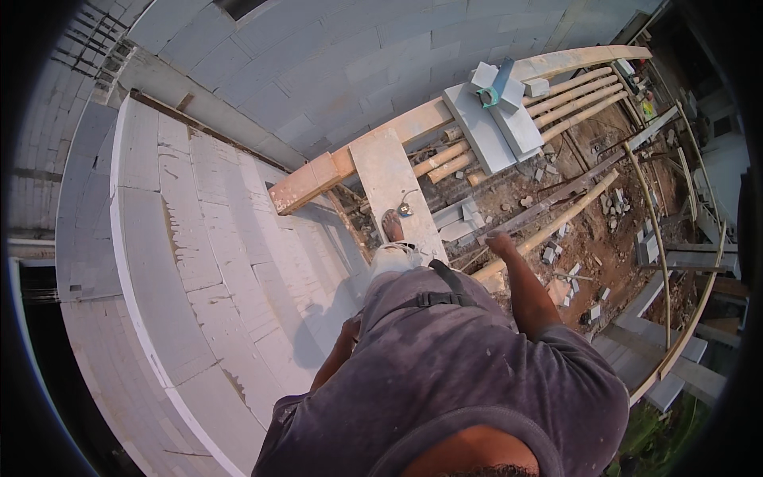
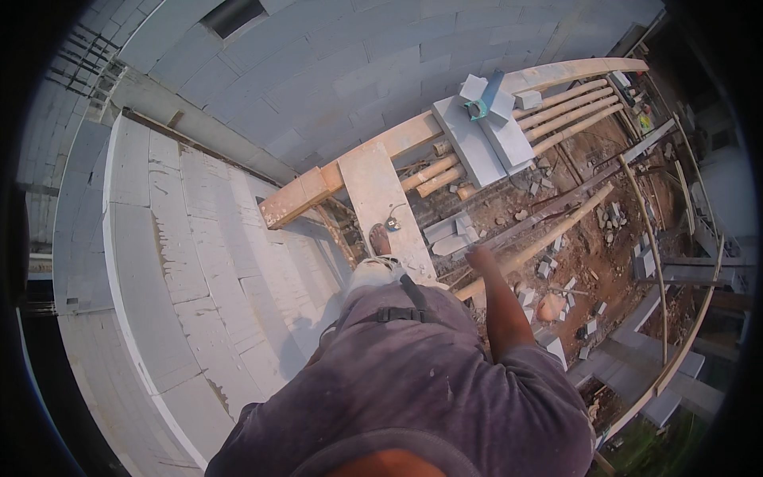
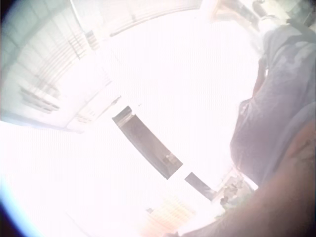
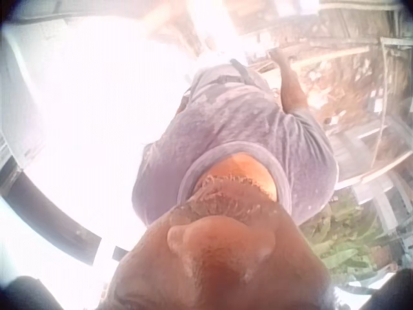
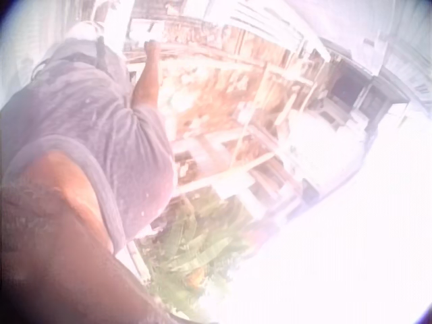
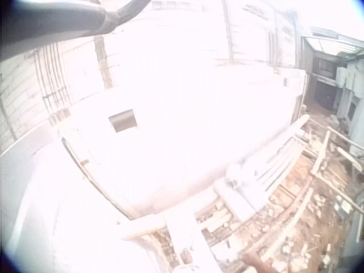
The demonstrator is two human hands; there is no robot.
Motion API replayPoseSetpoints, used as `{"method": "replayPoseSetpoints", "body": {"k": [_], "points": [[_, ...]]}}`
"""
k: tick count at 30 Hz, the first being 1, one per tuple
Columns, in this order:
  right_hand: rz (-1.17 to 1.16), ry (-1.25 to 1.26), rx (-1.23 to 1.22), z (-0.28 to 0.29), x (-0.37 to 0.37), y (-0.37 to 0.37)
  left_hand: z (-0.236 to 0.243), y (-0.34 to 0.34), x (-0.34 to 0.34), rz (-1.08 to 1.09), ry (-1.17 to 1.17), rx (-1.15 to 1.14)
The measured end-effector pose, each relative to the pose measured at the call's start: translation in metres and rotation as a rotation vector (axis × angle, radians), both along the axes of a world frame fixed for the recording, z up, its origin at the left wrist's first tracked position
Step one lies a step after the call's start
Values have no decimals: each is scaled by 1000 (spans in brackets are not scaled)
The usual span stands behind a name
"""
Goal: The person applies mortar to the edges of aerated concrete blocks using a trowel, then lifts and places each block onto a wall under construction. The person repeats this process for multiple blocks, adjusting their position as needed.
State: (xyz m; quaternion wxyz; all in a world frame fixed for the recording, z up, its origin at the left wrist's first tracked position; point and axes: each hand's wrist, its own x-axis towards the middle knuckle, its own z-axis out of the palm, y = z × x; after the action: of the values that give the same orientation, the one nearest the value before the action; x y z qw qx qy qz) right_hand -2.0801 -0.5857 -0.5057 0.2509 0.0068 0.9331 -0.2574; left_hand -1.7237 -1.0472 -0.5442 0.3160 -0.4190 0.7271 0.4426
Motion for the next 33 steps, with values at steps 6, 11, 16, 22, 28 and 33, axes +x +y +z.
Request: {"method": "replayPoseSetpoints", "body": {"k": [6, 11, 16, 22, 28, 33], "points": [[526, -40, 440, -130, 38, 54, -7, -123, -229, -70, 144, 131], [555, -64, 321, -114, 10, -17, 78, -226, -453, 10, 298, 79], [-213, -418, -19, -86, -54, -91, 124, -226, -637, -155, 361, 33], [-562, -397, -91, -105, -147, -150, 115, -169, -757, -633, 383, 25], [-338, -507, 17, -63, -231, -165, 130, -124, -834, -987, 193, 58], [-513, -224, 44, -113, -274, -151, 79, -132, -905, -704, 283, 65]]}}
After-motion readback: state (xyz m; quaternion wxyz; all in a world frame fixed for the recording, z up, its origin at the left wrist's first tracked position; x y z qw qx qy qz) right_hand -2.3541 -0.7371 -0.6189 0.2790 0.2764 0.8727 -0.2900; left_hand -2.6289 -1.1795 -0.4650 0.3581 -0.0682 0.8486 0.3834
